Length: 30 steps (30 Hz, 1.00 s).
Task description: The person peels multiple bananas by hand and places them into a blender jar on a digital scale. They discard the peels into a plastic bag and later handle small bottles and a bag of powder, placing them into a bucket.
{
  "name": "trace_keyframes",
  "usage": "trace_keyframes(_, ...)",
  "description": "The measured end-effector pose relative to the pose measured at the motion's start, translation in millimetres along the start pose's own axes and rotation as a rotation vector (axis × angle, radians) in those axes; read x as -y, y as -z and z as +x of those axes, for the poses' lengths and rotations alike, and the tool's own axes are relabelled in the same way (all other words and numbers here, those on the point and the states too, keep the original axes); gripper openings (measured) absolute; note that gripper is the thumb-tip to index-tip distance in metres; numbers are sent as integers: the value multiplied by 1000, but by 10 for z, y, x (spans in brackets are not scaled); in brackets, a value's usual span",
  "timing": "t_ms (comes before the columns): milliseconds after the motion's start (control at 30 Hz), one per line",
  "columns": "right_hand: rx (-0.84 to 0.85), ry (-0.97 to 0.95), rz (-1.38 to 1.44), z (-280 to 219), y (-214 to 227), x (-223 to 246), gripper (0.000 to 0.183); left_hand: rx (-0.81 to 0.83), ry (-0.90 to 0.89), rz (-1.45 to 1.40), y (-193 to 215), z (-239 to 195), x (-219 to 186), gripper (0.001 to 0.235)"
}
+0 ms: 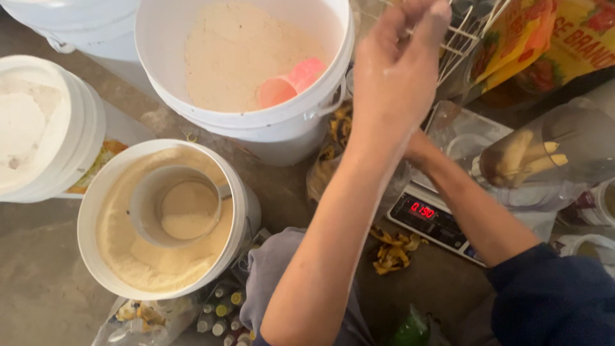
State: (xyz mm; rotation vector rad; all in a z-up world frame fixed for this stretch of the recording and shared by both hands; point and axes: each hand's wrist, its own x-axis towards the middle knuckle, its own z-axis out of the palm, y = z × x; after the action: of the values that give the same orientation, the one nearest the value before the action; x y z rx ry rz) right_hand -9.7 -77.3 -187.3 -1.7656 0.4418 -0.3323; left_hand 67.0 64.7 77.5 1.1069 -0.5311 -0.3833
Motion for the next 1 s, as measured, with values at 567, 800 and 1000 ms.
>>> trace_keyframes(567,-293,-691,691,-1095,-927,-1773,29,-16,-76,-72,244,-2,-1,32)
trace_keyframes(800,164,-298,-730,-831,-522,-1293,29,-15,-75,12,217,-28,44,32)
trace_keyframes(1000,500,66,-1400,-544,-456,-842,22,-11,-80,-2,164,-29,69,30)
